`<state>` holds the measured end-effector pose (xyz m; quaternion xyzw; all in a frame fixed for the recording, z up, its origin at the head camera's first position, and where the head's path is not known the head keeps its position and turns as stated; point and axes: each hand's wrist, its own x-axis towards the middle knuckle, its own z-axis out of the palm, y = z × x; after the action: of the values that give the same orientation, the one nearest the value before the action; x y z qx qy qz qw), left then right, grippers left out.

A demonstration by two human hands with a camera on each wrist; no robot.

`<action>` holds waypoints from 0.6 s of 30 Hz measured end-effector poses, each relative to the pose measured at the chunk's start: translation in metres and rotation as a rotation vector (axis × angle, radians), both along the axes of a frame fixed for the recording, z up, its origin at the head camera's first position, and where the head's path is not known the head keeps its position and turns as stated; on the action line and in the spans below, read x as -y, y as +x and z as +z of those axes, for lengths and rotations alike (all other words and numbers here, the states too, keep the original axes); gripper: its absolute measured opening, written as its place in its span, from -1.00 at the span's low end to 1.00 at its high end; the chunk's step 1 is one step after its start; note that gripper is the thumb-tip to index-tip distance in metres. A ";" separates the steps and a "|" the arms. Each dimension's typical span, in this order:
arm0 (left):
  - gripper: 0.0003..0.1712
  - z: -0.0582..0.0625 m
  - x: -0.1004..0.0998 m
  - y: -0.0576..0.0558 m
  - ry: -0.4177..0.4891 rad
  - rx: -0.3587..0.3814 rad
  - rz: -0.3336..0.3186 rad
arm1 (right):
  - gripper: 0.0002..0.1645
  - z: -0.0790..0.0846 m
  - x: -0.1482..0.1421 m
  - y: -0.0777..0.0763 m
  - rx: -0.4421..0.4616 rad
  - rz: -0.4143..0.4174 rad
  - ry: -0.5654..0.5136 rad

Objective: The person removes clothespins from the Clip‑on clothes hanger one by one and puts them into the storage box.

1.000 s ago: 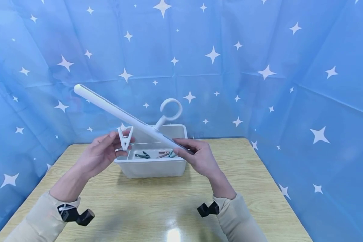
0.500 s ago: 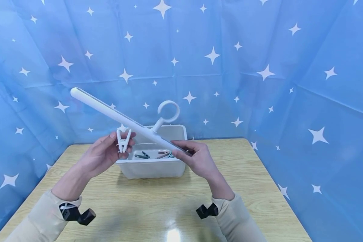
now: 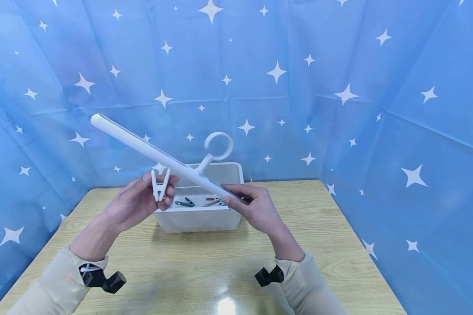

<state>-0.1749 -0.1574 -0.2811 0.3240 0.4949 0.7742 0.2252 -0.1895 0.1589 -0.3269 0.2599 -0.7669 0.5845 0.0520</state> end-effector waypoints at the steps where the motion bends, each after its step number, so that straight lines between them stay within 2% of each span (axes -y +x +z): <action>1: -0.49 0.000 0.000 0.000 0.006 0.008 0.001 | -0.61 0.000 0.000 0.000 0.000 0.001 0.001; 8: -0.56 -0.002 0.000 0.000 0.065 0.021 0.024 | -0.61 0.000 0.002 0.001 0.002 0.013 -0.008; 18: -0.58 -0.001 -0.004 0.003 0.068 0.018 0.164 | -0.61 0.000 0.003 0.002 0.011 0.015 -0.005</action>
<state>-0.1717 -0.1536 -0.2823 0.2830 0.4912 0.8092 0.1545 -0.1878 0.1561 -0.3266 0.2621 -0.7638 0.5881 0.0442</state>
